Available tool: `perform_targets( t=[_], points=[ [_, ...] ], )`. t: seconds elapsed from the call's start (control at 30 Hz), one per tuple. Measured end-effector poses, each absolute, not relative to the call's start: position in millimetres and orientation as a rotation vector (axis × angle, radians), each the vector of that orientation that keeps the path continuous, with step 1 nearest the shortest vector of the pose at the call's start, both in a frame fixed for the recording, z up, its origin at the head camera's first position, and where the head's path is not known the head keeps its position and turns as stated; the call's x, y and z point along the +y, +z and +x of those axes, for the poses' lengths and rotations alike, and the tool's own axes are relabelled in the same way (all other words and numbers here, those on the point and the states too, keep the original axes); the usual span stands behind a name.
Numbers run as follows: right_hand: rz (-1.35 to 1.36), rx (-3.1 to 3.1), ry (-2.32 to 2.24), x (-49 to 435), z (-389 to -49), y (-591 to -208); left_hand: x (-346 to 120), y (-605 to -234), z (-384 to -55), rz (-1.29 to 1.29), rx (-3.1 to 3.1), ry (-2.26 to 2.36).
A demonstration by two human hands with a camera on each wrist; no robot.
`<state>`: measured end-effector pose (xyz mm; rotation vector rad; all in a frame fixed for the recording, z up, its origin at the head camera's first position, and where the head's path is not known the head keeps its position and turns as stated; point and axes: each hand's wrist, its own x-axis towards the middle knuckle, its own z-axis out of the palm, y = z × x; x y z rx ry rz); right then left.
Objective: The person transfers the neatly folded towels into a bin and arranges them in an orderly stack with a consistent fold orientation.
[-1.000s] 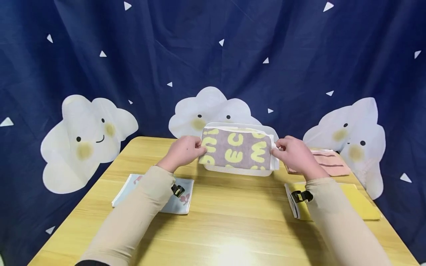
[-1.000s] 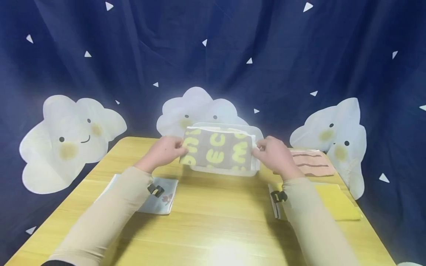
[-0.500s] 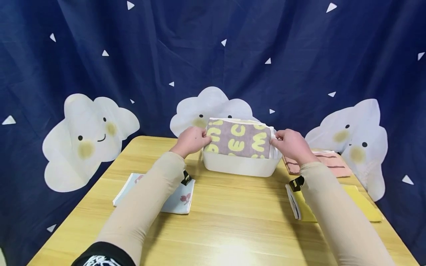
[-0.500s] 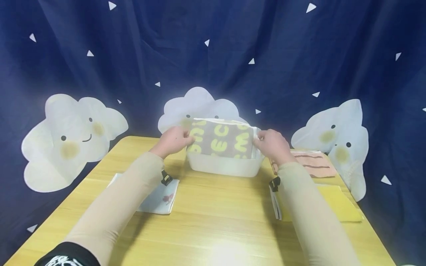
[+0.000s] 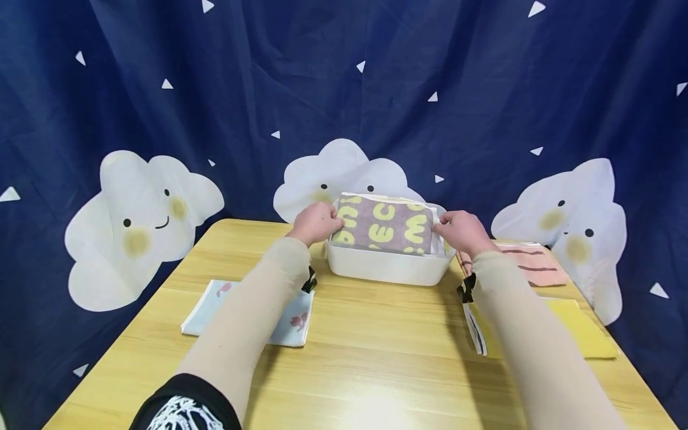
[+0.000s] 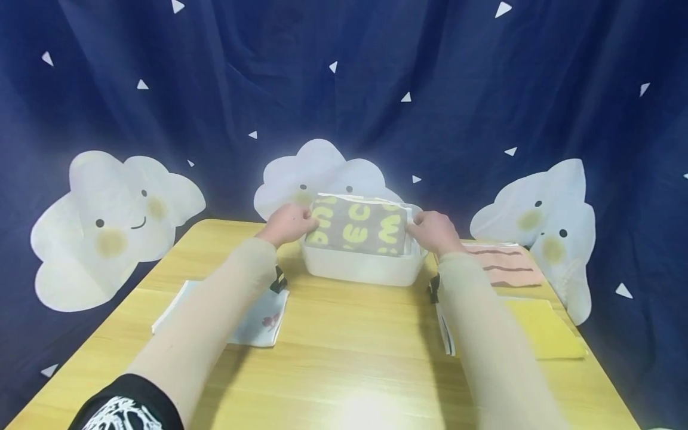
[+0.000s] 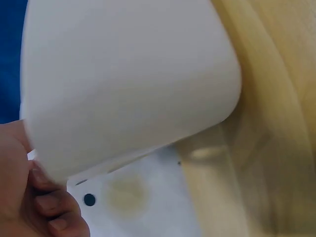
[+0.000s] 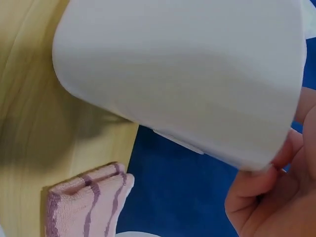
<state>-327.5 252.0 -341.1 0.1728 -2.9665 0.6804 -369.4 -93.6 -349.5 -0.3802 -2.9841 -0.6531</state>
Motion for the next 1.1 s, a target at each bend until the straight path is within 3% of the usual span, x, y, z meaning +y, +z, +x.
perform_targets(
  t=[0.63, 0.9, 1.1],
  points=[
    [0.055, -3.039, 0.503, 241.7, -329.8, -351.9, -82.3, -369.5, -377.0, -0.305, -3.077, -0.417],
    [0.054, -2.904, 1.124, 258.0, -322.3, -350.0, -90.7, -367.6, -373.5, -0.445, -3.016, -0.442],
    [-0.175, -2.717, 1.657, 279.7, -319.2, -361.7, -96.7, -359.6, -365.6, -0.536, -2.977, -0.395]
  ],
)
